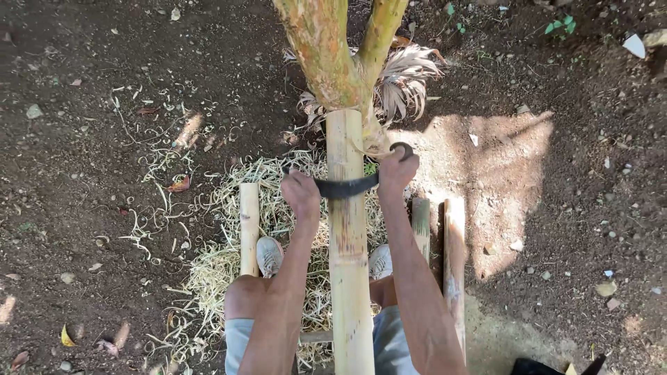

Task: Scraping the outer layer of a bamboo pole using a curved blade.

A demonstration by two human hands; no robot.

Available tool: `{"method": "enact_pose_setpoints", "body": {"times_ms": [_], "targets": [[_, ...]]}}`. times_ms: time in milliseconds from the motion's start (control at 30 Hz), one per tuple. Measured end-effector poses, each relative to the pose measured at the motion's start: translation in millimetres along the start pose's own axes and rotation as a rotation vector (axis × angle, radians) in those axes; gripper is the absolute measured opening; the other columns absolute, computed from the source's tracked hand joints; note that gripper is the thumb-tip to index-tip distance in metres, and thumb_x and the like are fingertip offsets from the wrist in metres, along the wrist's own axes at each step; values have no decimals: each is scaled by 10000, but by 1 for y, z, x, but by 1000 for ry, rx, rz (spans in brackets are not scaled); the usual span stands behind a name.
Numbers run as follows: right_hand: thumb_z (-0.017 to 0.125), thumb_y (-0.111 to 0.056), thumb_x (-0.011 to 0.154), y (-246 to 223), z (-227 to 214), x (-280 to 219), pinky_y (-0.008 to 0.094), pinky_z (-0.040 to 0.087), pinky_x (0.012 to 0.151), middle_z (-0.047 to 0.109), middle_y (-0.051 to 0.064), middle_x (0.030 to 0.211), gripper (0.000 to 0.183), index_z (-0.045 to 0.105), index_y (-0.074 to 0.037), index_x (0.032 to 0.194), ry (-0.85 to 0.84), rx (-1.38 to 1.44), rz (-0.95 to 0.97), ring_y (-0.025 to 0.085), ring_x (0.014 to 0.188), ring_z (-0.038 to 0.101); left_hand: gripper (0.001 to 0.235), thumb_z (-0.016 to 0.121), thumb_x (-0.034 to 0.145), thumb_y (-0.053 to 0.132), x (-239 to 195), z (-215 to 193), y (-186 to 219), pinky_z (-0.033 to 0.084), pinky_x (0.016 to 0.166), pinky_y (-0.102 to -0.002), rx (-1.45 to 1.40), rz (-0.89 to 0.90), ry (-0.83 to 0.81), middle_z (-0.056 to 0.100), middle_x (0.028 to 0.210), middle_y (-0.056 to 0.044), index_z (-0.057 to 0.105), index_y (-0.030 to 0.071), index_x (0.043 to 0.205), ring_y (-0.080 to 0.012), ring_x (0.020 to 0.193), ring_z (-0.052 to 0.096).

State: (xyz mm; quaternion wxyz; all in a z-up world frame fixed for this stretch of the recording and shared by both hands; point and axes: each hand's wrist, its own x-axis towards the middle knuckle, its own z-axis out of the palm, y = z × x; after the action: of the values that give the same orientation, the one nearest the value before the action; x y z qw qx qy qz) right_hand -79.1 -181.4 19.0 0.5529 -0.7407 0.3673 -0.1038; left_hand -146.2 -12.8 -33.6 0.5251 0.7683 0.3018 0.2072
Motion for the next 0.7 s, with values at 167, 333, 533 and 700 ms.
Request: {"method": "enact_pose_setpoints", "body": {"times_ms": [167,333,533,700], "targets": [[506,-274,1003,40,-3,12,513,464,905,578,308,1073,467,508,168,1154,118,-98,-237,402,969,617,435,412,1064,248,-12,-8,12,427,666,-538,-68,-165,-26,553,692,-161,547,-26,755,-341,652,555],[516,-269,974,24,18,31,498,464,924,599,330,1073,481,515,183,1140,139,-39,-234,409,991,636,443,414,1077,236,7,12,12,412,653,-530,-89,-100,-6,559,647,-179,543,-44,759,-338,612,536],[517,-271,959,11,38,51,483,495,897,632,321,1029,469,552,176,1097,147,-38,-192,397,948,659,455,433,1044,220,23,16,35,445,634,-518,-115,-263,-12,604,679,-230,544,-70,712,-347,616,596],[561,-276,948,17,52,75,464,487,871,639,315,1004,462,556,174,1054,179,-18,-202,378,912,653,407,465,1025,206,40,29,38,445,620,-510,-77,-232,68,614,695,-243,555,-78,748,-353,618,612]]}}
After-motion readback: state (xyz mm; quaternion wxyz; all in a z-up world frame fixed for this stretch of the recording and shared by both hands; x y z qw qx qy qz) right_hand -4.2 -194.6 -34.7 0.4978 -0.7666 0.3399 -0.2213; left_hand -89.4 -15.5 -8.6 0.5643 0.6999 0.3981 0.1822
